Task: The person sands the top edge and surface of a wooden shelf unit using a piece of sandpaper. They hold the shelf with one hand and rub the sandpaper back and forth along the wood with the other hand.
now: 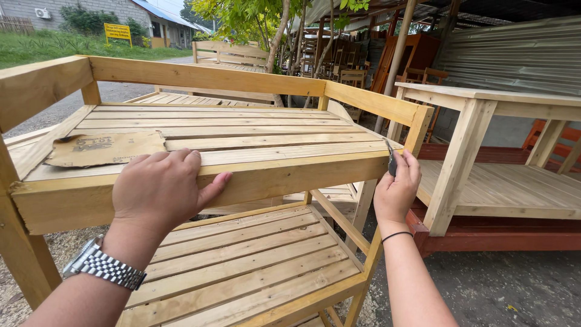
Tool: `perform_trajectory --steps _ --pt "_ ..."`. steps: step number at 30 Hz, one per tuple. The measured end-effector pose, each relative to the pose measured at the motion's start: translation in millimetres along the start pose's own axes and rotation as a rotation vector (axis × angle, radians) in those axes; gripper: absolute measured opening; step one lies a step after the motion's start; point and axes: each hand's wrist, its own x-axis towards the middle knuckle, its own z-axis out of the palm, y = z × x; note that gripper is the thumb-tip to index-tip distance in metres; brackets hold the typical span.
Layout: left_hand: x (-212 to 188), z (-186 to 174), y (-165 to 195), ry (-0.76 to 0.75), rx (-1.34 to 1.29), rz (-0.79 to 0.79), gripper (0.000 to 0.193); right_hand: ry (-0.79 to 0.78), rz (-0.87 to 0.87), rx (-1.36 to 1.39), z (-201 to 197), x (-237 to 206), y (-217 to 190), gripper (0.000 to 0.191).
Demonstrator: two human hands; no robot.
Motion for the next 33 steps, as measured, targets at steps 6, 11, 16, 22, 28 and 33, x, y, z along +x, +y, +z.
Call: perform_trajectory --steps 6,11,16,22,28,33 --pt "-0.1 1.2 2.0 0.015 -0.003 0.007 0.059 -0.194 -0.023 -0.097 -5.7 6.2 2.1 0.059" --pt "0.4 1.5 2.4 0.021 -0.011 0.007 0.059 -0.150 -0.070 -0.088 -8.2 9.2 6.3 0.061" --pt "0.2 2.0 2.9 0.031 -0.021 0.002 0.059 0.053 0.484 0.735 -11.2 27.1 21.3 0.030" --pt "0.3 3.4 4.6 0.067 -0.028 0.002 0.059 0.091 0.533 0.971 -13.0 41.9 24.2 0.028" --pt "0.8 3.7 4.4 0.055 -0.022 0.007 0.059 -0.002 0.510 1.099 -5.5 38.7 10.3 0.031" --pt "1.9 3.1 5.4 0.051 -0.023 -0.001 0.060 -0.063 0.615 1.212 13.1 34.3 -3.3 0.039"
